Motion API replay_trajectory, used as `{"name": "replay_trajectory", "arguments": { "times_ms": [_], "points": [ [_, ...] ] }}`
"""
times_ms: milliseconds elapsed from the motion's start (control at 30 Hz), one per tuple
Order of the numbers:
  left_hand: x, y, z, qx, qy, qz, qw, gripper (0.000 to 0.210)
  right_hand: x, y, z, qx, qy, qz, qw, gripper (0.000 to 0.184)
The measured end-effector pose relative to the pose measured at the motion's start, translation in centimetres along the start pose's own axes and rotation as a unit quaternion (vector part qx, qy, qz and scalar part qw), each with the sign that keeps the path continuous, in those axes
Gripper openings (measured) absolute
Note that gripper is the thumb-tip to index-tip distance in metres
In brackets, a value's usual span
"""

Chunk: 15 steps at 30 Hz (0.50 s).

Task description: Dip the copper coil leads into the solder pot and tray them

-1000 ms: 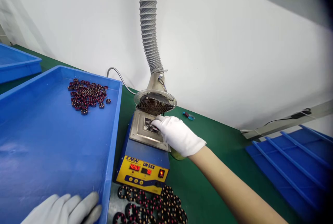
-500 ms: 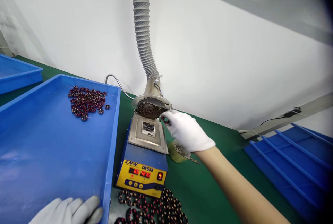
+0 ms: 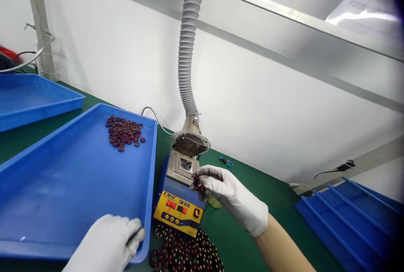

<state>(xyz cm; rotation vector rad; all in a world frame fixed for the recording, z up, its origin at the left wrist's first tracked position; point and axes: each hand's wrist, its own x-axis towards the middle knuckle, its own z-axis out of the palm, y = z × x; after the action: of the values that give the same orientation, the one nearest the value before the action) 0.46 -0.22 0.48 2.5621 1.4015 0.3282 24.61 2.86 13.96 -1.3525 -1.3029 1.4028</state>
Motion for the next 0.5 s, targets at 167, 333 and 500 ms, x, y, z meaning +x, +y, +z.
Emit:
{"name": "replay_trajectory", "arguments": {
  "times_ms": [167, 333, 500],
  "points": [
    [0.1, 0.4, -0.7, -0.015, -0.005, -0.001, 1.000, 0.029, 0.2, 1.3, 4.7, 0.126, 0.004, -0.007, 0.992, 0.040],
    [0.3, 0.3, -0.8, -0.045, -0.008, 0.005, 0.999, 0.030, 5.0, 5.6, 11.2, 0.031, 0.022, -0.065, 0.997, 0.045],
    [-0.3, -0.7, -1.9, -0.069, 0.031, 0.026, 0.997, 0.022, 11.0, 10.5, 17.5, -0.159, -0.024, -0.080, 0.984, 0.018]
  ]
}}
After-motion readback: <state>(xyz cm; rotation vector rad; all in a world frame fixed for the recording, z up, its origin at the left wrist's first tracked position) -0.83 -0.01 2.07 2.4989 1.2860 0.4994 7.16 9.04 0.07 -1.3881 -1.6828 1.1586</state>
